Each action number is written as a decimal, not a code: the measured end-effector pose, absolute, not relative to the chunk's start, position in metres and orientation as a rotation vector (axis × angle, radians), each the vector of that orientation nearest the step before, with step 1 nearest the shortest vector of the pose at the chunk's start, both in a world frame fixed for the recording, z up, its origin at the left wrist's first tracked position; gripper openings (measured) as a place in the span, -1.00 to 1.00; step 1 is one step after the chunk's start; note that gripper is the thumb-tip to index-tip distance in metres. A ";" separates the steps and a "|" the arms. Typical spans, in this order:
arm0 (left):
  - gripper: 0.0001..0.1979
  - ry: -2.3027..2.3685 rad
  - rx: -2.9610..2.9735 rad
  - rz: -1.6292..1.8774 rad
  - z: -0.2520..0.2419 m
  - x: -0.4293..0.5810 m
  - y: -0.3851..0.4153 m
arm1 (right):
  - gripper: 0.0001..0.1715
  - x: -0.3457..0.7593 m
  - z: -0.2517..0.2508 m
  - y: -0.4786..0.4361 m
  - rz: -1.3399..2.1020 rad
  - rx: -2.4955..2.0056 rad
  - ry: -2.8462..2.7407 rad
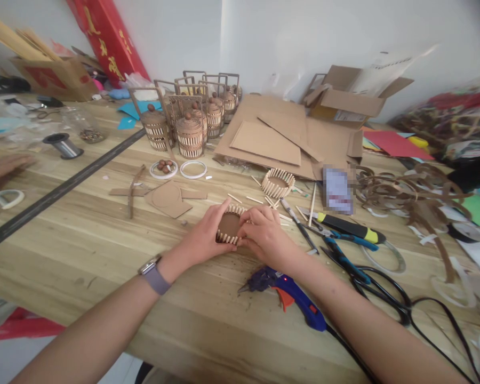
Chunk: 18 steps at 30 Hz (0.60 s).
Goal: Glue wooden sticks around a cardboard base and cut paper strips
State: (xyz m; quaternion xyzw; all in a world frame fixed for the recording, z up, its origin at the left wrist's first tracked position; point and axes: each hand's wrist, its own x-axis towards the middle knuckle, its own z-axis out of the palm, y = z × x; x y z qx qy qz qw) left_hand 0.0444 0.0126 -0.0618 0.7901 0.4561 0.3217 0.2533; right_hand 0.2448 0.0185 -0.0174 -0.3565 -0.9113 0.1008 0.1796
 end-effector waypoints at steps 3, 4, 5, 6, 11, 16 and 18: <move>0.11 1.234 2.151 0.885 -0.061 0.044 0.012 | -0.91 0.245 -0.021 0.019 0.248 -0.993 -2.582; 0.12 1.234 2.157 0.888 -0.061 0.044 0.012 | -0.92 0.245 -0.022 0.019 0.236 -0.991 -2.584; 0.13 1.235 2.165 0.889 -0.061 0.044 0.012 | -0.92 0.245 -0.023 0.020 0.222 -0.987 -2.586; 0.13 1.238 2.175 0.891 -0.061 0.044 0.012 | -0.93 0.246 -0.024 0.020 0.206 -0.982 -2.588; 0.18 1.246 2.208 0.914 -0.059 0.047 0.010 | -0.91 0.246 -0.027 0.021 0.131 -0.969 -2.604; 0.21 1.259 2.253 0.964 -0.058 0.053 0.007 | -0.90 0.245 -0.027 0.021 0.107 -0.966 -2.604; 0.21 1.261 2.283 0.990 -0.059 0.054 0.007 | -0.91 0.244 -0.026 0.021 0.096 -0.962 -2.608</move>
